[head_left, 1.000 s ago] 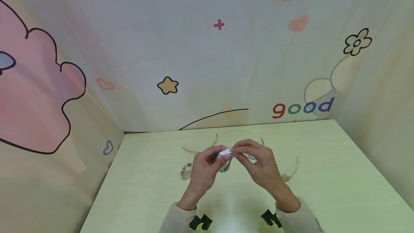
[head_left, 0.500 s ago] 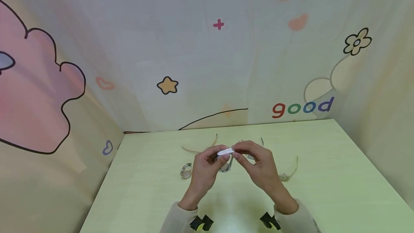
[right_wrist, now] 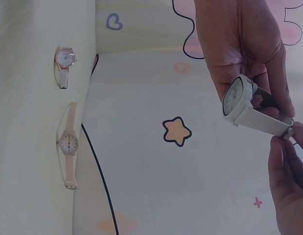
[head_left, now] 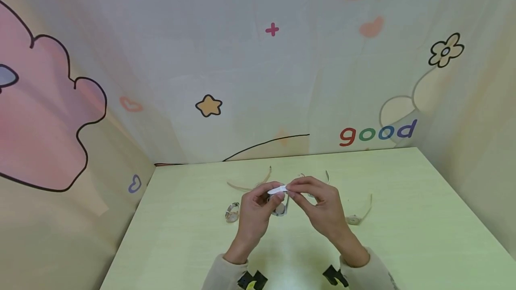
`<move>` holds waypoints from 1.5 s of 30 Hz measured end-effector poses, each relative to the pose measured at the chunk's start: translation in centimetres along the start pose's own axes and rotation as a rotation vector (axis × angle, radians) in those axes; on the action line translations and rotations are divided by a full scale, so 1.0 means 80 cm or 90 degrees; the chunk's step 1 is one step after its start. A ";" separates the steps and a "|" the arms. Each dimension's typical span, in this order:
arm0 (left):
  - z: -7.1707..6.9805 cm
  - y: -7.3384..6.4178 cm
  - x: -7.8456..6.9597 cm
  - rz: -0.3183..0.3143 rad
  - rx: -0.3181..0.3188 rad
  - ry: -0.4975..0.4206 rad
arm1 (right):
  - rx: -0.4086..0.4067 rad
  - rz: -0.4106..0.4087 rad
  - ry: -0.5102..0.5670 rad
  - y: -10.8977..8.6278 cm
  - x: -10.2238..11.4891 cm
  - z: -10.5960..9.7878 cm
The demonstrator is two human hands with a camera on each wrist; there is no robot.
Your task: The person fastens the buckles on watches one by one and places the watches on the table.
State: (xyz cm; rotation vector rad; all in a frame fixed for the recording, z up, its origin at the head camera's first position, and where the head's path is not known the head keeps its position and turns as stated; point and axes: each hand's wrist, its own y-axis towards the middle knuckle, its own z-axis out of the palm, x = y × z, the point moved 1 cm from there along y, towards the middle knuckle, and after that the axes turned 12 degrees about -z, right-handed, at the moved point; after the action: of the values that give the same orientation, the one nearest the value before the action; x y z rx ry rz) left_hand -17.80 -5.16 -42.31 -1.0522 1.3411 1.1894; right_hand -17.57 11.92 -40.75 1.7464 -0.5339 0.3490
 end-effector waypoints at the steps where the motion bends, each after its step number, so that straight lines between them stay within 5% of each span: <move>1: 0.000 0.000 0.000 0.004 0.000 -0.003 | 0.003 -0.003 -0.003 0.000 0.000 0.000; 12: 0.000 0.001 0.002 0.015 0.004 0.000 | 0.000 -0.042 0.009 -0.001 0.000 0.003; 26: -0.012 0.002 -0.001 0.035 0.061 0.054 | -0.025 0.030 0.124 -0.004 -0.002 -0.002; 36: -0.018 0.004 0.001 -0.019 0.068 0.113 | -0.092 0.033 0.122 -0.003 -0.003 -0.014; 45: -0.018 0.006 0.004 0.033 0.037 0.098 | -0.087 0.044 0.111 -0.004 -0.002 -0.015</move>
State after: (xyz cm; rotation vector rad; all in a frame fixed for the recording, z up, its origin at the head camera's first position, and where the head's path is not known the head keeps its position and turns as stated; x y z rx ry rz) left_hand -18.48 -6.49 -42.54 -1.0908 1.5214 1.1198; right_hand -17.47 13.19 -40.84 1.5526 -0.4812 0.4969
